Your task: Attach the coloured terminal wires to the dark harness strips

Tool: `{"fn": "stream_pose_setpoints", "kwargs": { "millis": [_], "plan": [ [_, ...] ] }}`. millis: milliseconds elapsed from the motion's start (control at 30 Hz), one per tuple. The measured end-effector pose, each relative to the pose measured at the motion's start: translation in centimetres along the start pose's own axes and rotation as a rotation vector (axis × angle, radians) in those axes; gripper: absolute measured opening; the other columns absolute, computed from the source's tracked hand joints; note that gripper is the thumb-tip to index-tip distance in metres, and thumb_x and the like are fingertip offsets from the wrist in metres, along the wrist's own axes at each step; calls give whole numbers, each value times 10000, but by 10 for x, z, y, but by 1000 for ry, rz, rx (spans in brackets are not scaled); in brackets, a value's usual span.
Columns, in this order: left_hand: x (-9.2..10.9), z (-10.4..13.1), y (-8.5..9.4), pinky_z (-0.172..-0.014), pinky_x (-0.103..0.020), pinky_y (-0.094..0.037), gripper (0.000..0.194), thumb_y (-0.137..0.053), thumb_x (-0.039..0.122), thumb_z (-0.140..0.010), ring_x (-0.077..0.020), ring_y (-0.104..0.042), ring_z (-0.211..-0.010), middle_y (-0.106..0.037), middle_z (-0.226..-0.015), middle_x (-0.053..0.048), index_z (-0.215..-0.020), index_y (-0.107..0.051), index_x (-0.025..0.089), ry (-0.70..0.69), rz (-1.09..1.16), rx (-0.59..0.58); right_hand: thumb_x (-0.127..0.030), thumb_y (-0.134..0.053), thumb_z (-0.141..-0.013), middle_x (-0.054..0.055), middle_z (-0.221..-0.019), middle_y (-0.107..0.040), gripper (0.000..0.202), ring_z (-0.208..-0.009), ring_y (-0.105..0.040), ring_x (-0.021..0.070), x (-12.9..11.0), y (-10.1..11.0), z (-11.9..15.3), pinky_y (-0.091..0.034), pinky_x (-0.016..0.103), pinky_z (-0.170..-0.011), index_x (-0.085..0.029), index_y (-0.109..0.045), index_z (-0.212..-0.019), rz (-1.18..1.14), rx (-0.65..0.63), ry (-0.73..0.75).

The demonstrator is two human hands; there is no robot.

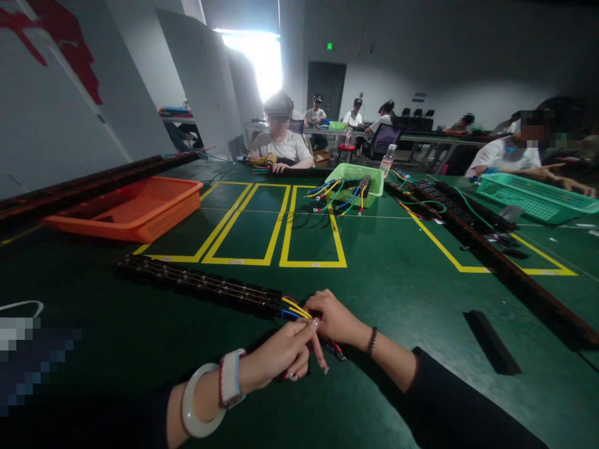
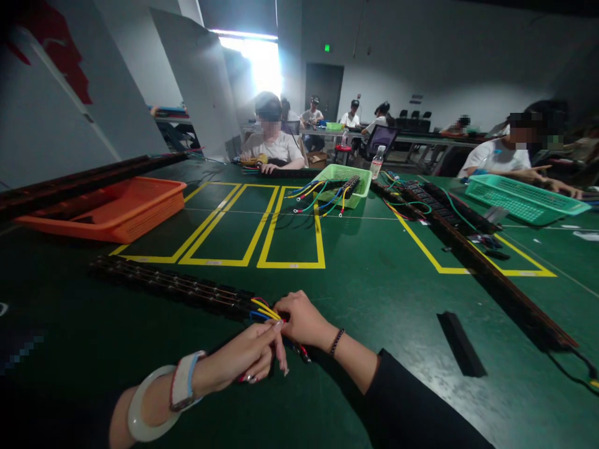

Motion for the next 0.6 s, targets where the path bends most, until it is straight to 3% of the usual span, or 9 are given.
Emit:
{"fn": "stream_pose_setpoints", "kwargs": {
  "millis": [133,233,367,500,600],
  "plan": [
    [0,0,0,-370,-192,-278,490,-386,541,-881,-24,-274,-258,-552,-467,-16,-673,-518,118,-44,123,43,-163,-613,-819,2,-735,-614,40,-726,-519,134,-2,-1,1,-330,257,-722,-160,-632,-785,19,43,-4],
    [2,0,0,-409,-207,-345,471,-418,548,-863,-31,-360,-301,-643,-653,-80,-707,-511,113,-47,196,11,-177,-598,-838,12,-756,-612,53,-747,-512,144,-5,-3,3,-333,257,-696,-167,-647,-820,149,62,-19],
    [4,1,4,-655,-337,-503,557,-389,614,-846,-129,-587,-530,-661,-821,-144,-802,-558,85,51,243,-65,-113,-572,-822,22,-789,-613,115,-765,-493,163,-12,-1,4,-321,283,-688,-185,-657,-851,411,72,-69],
    [7,3,5,-854,-416,-466,623,-358,620,-856,-225,-649,-809,-648,-956,-197,-922,-590,45,111,248,-25,-148,-550,-846,42,-790,-607,96,-772,-488,192,-23,6,3,-316,329,-698,-174,-642,-846,622,8,0],
    [10,3,2,-915,-408,-434,503,-365,495,-907,-220,-637,-882,-651,-962,-174,-1003,-578,50,87,337,11,-155,-559,-841,70,-780,-592,74,-765,-484,212,-30,7,2,-328,349,-689,-146,-632,-836,753,-24,50]
  ]
}}
Point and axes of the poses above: each hand's wrist, its own z-axis away from the middle knuckle, its own y-axis out of the back of the hand, x = y × z, the point moved 1 cm from there along -z, towards the middle knuckle
